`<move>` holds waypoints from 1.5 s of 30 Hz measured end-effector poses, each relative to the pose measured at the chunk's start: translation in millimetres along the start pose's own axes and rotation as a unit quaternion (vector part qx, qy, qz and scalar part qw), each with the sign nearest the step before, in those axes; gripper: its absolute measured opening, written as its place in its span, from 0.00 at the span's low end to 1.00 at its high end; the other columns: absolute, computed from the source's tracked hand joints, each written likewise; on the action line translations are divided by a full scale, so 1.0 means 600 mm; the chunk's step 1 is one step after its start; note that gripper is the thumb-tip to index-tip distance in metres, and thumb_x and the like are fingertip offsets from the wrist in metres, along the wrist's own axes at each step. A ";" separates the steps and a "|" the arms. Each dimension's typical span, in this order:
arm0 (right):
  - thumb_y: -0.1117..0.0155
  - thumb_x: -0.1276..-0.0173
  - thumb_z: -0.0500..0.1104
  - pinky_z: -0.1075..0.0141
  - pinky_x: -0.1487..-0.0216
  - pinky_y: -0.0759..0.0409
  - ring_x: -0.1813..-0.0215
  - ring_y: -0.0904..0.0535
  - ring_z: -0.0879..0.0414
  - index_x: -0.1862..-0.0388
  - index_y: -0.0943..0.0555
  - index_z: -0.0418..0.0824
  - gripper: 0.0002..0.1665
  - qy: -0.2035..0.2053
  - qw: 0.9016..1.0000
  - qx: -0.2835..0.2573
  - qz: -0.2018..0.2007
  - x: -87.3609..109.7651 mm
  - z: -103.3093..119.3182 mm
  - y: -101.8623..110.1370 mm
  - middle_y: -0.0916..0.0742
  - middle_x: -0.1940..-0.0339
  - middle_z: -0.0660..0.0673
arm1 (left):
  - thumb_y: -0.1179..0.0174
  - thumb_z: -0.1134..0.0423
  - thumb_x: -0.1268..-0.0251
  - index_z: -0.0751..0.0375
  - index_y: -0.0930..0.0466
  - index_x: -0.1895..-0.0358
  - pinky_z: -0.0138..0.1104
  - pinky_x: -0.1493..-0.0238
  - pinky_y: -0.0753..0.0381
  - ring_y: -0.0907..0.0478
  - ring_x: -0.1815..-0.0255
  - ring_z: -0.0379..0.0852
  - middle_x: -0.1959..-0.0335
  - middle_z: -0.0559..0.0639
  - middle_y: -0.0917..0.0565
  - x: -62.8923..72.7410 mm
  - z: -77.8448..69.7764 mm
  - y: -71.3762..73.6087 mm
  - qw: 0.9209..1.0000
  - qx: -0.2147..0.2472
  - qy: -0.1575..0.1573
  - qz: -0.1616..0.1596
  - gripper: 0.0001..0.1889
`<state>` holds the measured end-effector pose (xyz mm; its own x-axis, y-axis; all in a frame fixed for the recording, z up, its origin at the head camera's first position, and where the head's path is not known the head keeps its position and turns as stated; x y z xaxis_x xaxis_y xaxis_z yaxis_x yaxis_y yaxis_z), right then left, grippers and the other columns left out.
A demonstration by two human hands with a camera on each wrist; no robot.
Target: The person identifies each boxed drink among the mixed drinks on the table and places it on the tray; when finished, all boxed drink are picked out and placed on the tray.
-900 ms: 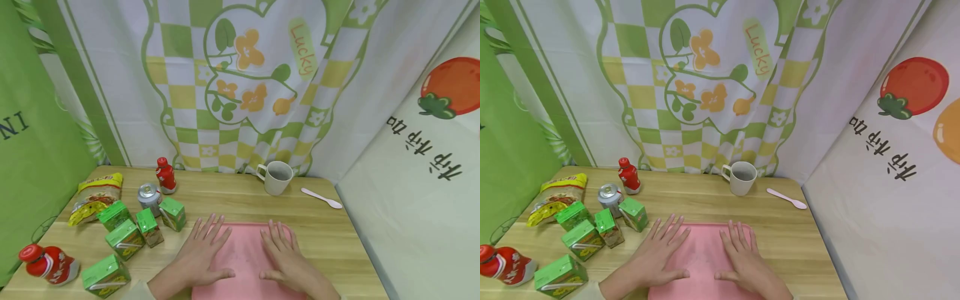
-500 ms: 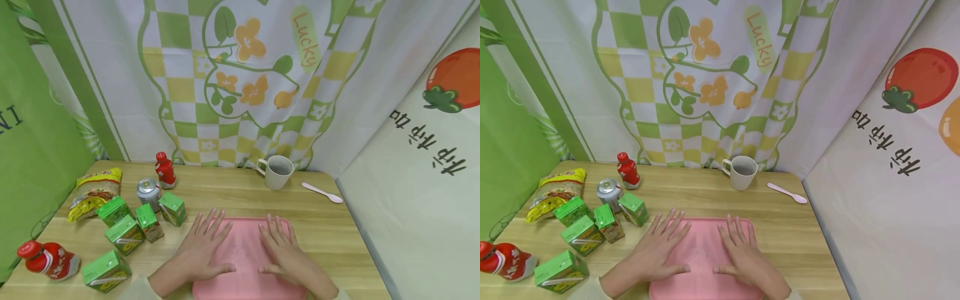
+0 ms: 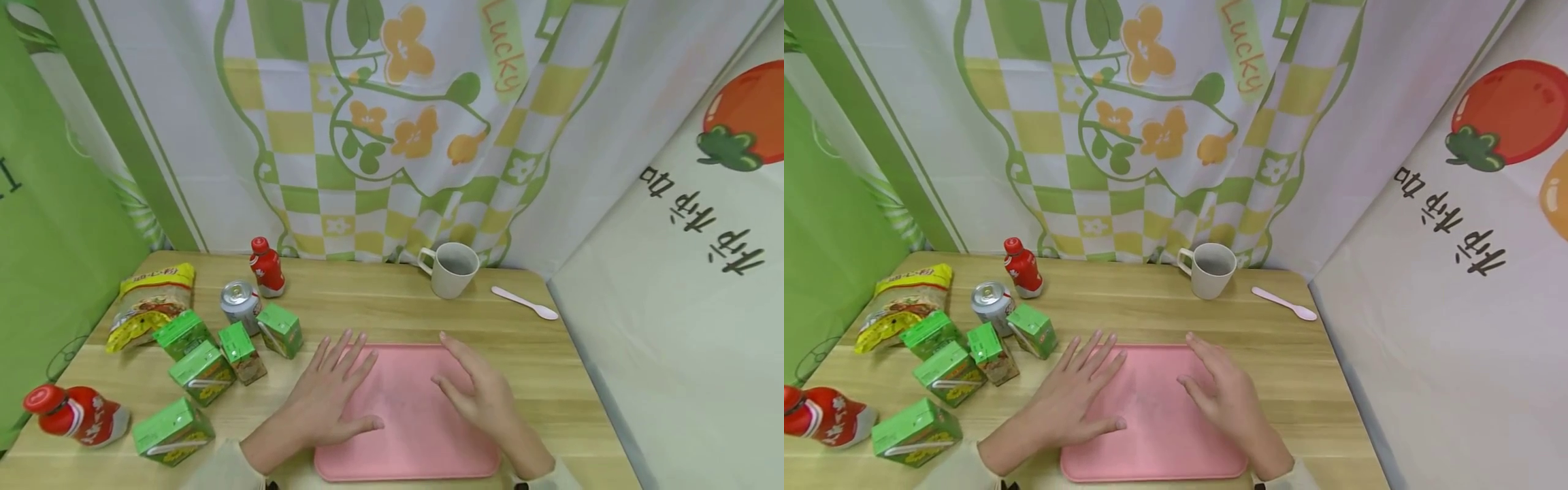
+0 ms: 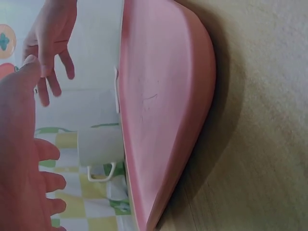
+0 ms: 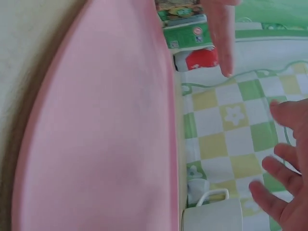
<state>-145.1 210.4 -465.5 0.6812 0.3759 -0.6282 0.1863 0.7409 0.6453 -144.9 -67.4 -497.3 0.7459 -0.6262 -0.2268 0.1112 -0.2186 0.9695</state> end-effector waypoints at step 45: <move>0.22 0.42 0.31 0.65 0.61 0.16 0.63 0.15 0.54 0.43 0.18 0.31 0.27 -0.395 0.910 -0.115 0.047 0.161 -0.091 0.041 0.12 0.57 0.43 | 0.29 0.51 0.36 0.56 0.20 0.38 0.61 0.43 0.31 0.30 0.38 0.60 0.39 0.58 0.23 0.020 0.193 0.131 0.913 0.229 0.260 -0.215 0.26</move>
<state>-113.5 295.4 -533.7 0.9999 -0.0077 -0.0076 0.0105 0.8570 0.5152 -203.6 -178.8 -434.7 0.9220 0.0063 -0.3872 0.2709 -0.7248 0.6335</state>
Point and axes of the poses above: each hand's wrist, its own x-axis away from the middle knuckle, its own y-axis out of the back of the hand, z = x × y, the point moved 3 cm from there along -x, towards the middle knuckle
